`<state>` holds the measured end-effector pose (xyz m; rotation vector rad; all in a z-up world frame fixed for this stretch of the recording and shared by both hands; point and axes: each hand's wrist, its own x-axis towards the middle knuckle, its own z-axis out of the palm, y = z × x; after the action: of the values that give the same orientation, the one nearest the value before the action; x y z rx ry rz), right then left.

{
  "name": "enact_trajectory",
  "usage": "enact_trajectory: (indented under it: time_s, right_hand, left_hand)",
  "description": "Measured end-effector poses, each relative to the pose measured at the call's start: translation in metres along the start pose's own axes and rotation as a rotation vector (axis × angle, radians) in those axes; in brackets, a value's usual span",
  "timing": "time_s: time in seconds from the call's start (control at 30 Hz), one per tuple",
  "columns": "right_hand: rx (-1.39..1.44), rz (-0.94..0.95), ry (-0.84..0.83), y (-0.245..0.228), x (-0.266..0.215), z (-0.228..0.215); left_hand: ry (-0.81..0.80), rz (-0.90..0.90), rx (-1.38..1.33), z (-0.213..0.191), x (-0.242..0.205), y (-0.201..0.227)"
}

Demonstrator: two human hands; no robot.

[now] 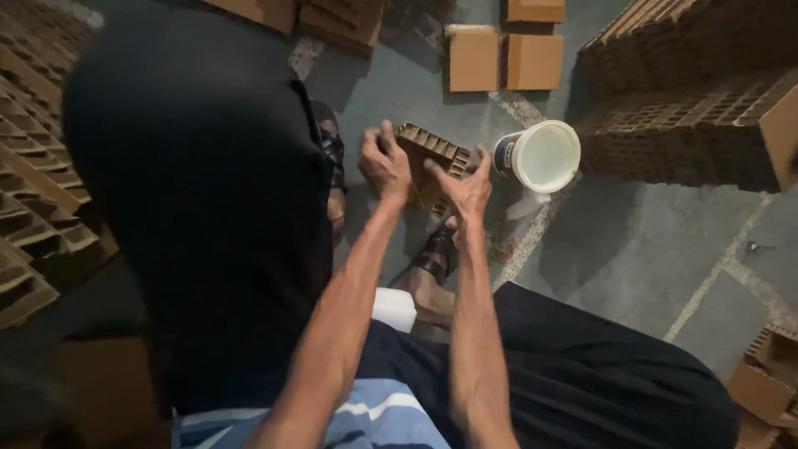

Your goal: The person assembles small corrugated cardboard pieces into a box-like structure. They apply glue from a white bottle to edges, press pieces together, and secure the assembly with a rubber band. The person sits on the floor surrounded by cardboard parts and a bucket.

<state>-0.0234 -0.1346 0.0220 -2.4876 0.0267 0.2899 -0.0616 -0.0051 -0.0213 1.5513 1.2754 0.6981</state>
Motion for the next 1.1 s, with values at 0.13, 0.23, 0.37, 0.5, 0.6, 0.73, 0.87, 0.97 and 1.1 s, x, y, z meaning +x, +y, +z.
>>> enact_trajectory:
  time_s: [0.13,0.23,0.37,0.5,0.6,0.73,0.87,0.97,1.1]
  right_hand:
    - [0.110,-0.121,0.084,0.024,-0.027,0.022]
    - [0.056,-0.015,0.151,0.030,-0.051,0.038]
    - [0.029,-0.054,0.261,0.025,-0.076,0.060]
    - [0.014,-0.072,0.267,0.024,-0.090,0.068]
    - [0.000,-0.074,0.278,0.026,-0.097,0.069]
    - [-0.013,-0.087,0.270,0.027,-0.107,0.072]
    - [-0.028,-0.085,0.268,0.031,-0.114,0.071]
    - [-0.027,-0.095,0.270,0.030,-0.113,0.072]
    - [-0.035,-0.103,0.272,0.031,-0.114,0.070]
  left_hand:
    - [-0.189,0.168,0.022,-0.018,-0.024,0.018]
    - [-0.406,0.309,0.126,-0.017,-0.036,0.028]
    - [-0.733,0.574,0.350,-0.022,-0.056,0.032]
    - [-0.846,0.494,0.493,-0.020,-0.066,0.020]
    - [-0.810,0.497,0.463,-0.014,-0.068,0.008]
    - [-0.767,0.474,0.435,-0.010,-0.071,-0.001]
    - [-0.760,0.466,0.468,-0.008,-0.075,-0.001]
    - [-0.758,0.462,0.445,-0.009,-0.072,0.002]
    - [-0.771,0.448,0.433,-0.012,-0.073,0.001]
